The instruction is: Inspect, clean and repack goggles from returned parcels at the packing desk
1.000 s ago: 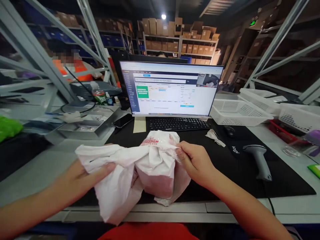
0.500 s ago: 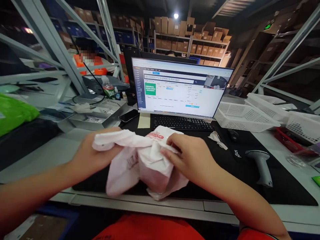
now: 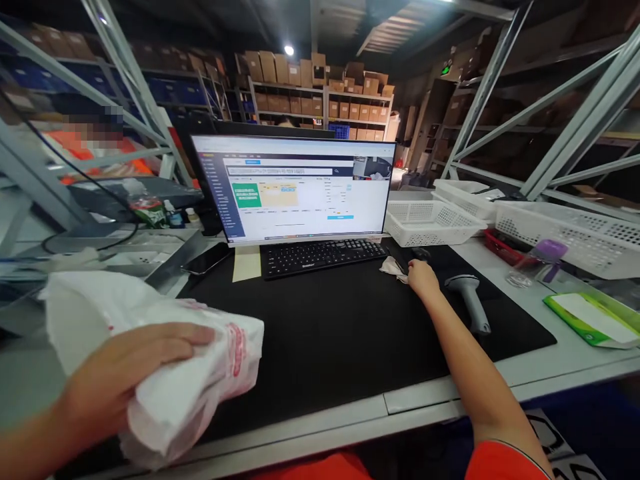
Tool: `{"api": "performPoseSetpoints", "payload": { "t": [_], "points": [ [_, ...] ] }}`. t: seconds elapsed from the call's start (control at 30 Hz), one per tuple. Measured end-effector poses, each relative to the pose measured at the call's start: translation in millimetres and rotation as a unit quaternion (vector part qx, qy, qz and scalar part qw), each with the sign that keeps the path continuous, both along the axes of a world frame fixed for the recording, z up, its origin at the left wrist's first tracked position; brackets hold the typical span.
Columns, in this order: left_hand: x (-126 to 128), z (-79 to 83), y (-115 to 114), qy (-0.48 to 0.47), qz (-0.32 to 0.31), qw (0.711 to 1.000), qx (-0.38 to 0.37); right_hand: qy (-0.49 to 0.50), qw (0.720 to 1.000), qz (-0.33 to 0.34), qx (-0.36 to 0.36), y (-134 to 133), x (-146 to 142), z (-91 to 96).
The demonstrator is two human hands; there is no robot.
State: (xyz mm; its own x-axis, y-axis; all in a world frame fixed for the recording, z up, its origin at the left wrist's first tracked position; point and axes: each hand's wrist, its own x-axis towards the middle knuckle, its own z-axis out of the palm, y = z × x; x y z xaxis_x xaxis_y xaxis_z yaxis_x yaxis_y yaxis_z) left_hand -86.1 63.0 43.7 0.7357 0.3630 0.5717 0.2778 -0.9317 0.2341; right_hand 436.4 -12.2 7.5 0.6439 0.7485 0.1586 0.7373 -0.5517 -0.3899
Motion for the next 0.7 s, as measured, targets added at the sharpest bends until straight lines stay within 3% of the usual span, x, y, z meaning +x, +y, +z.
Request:
{"api": "performPoseSetpoints", "payload": {
  "t": [0.1,0.17,0.27,0.4,0.53,0.7],
  "points": [
    [18.2,3.0,-12.9,0.066,-0.058,0.994,0.058,-0.004,1.000,-0.001,-0.003,11.9,12.4,-8.3],
    [28.0,13.4,-15.0,0.164,-0.080,0.983,0.035,-0.006,1.000,0.014,-0.013,27.4,16.2,-11.4],
    [34.9,25.7,-9.3,0.273,-0.056,0.960,-0.019,-0.006,0.998,0.047,-0.038,57.8,21.9,-15.0],
    [34.2,26.4,0.4,0.295,-0.086,0.950,-0.049,-0.015,0.992,0.124,-0.029,80.0,34.2,-16.9],
    [34.2,30.1,6.8,0.286,-0.104,0.950,-0.071,-0.017,0.977,0.209,0.032,67.7,53.9,-19.8],
    [22.2,37.6,26.5,0.222,-0.102,0.963,-0.111,-0.020,0.971,0.217,0.095,34.5,89.1,-29.8]
  ]
}}
